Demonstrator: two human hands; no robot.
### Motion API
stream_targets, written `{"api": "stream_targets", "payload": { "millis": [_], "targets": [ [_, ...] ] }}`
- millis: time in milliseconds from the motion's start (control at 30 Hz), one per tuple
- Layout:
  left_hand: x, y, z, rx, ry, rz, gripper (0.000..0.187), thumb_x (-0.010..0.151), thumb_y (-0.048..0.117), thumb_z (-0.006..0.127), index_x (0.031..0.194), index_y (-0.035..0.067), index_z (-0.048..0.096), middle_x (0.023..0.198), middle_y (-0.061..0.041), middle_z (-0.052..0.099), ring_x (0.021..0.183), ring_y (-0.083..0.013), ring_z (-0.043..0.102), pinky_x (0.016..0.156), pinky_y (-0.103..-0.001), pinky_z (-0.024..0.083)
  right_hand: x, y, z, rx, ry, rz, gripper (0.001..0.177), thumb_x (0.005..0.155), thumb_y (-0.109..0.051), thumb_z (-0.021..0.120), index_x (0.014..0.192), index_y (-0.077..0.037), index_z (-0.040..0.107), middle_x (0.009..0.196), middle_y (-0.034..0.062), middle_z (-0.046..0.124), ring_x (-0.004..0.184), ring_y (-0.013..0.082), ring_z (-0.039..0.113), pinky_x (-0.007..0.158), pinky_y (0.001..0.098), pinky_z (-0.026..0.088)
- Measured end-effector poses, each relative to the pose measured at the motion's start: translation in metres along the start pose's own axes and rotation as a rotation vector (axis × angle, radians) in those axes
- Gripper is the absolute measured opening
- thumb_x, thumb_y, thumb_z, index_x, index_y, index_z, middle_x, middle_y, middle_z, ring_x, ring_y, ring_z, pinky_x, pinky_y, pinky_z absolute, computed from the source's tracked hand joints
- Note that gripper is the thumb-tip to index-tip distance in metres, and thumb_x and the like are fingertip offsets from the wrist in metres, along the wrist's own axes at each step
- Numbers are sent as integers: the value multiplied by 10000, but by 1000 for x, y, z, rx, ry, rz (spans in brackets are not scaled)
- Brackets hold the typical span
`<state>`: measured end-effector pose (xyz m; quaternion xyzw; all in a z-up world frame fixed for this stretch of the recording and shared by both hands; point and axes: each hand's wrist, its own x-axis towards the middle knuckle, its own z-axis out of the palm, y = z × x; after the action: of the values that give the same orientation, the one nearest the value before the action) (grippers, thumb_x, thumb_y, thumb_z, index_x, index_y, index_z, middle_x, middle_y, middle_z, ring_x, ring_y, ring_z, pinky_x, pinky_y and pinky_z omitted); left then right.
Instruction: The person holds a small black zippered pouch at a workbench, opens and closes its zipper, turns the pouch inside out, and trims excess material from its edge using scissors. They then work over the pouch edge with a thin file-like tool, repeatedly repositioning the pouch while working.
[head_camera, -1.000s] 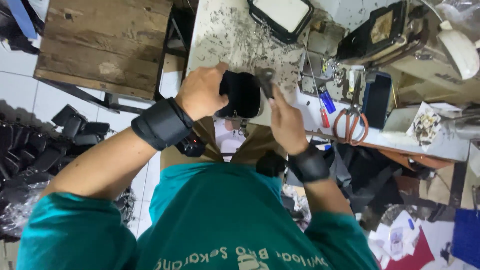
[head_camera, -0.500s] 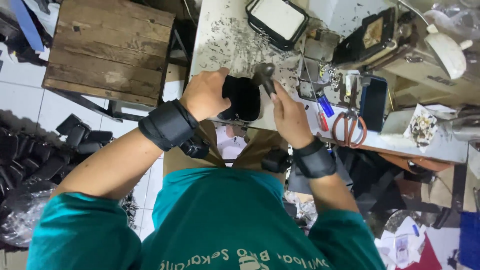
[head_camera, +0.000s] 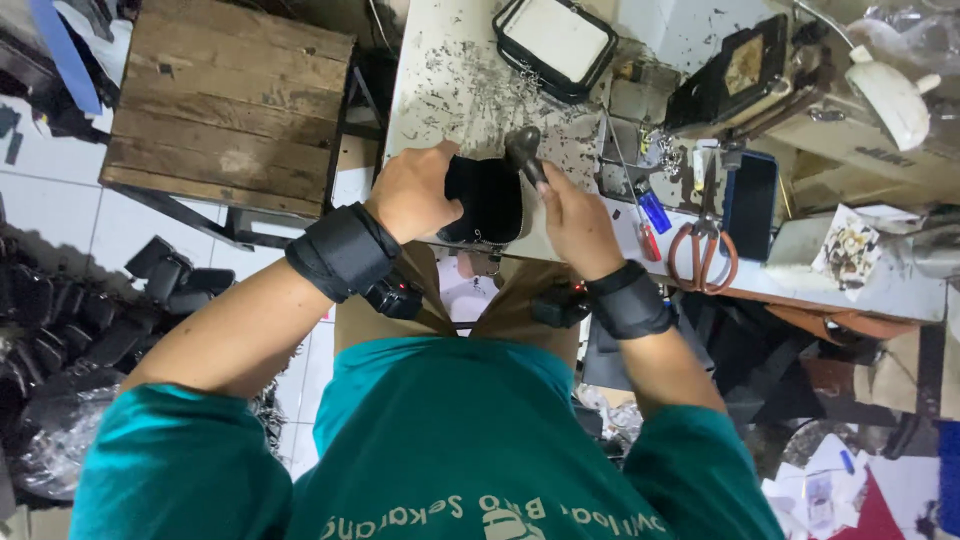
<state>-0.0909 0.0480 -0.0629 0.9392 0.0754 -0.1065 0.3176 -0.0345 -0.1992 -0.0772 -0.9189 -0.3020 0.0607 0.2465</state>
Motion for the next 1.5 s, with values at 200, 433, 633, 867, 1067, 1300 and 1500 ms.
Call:
{"api": "stream_targets", "payload": {
  "millis": [200, 433, 633, 867, 1067, 1300, 1500],
  "targets": [
    [0, -7, 8, -2, 2, 14, 686, 793, 203, 796, 1410, 9, 569, 1068, -296, 711, 1029, -536, 686, 798, -595, 608, -7, -23, 5, 21, 23, 3, 492, 1139, -290, 372, 1526, -4, 478, 1110, 365, 707, 870, 550, 695, 671, 661, 545],
    [2, -10, 3, -22, 18, 5, 668, 799, 187, 795, 1396, -18, 575, 1071, -320, 711, 1029, -559, 678, 795, -628, 598, 5, -45, -5, 26, -66, 4, 468, 1131, -245, 391, 1532, -21, 477, 1067, 328, 733, 957, 553, 686, 744, 663, 567],
    [4, -19, 12, 3, 25, 21, 692, 778, 232, 805, 1401, 34, 577, 1072, -265, 732, 1066, -505, 692, 846, -597, 598, -2, -57, -14, -14, -94, 34, 486, 1124, -276, 374, 1547, -61, 477, 1105, 321, 728, 1002, 530, 693, 771, 645, 574],
    [-2, -15, 9, -41, 58, 72, 640, 798, 185, 771, 1371, -22, 574, 1036, -300, 726, 1042, -531, 687, 814, -621, 593, -14, -41, 0, -77, -91, -78, 461, 1129, -195, 419, 1578, -97, 445, 1057, 276, 748, 942, 498, 717, 665, 616, 592],
    [-6, -14, 10, -43, 38, 2, 684, 811, 174, 778, 1427, 0, 537, 1044, -310, 716, 1020, -543, 690, 811, -620, 594, -50, -42, 14, -39, -120, -48, 518, 1105, -93, 413, 1619, -116, 352, 1015, 294, 744, 915, 480, 736, 684, 619, 616],
    [-7, -14, 7, -54, 35, -11, 674, 824, 164, 768, 1437, 14, 533, 1059, -319, 711, 1021, -558, 684, 813, -632, 592, -68, -43, 3, -34, -51, -22, 482, 1104, -149, 450, 1586, -138, 457, 928, 221, 761, 788, 438, 737, 579, 507, 595],
    [-9, -10, 8, -3, 53, 4, 694, 815, 188, 775, 1441, 22, 526, 1067, -312, 716, 1021, -531, 695, 813, -619, 599, -75, -27, 6, -228, -69, -156, 486, 1082, -205, 535, 1567, -205, 495, 822, 156, 742, 661, 366, 736, 531, 496, 593]
  ]
}}
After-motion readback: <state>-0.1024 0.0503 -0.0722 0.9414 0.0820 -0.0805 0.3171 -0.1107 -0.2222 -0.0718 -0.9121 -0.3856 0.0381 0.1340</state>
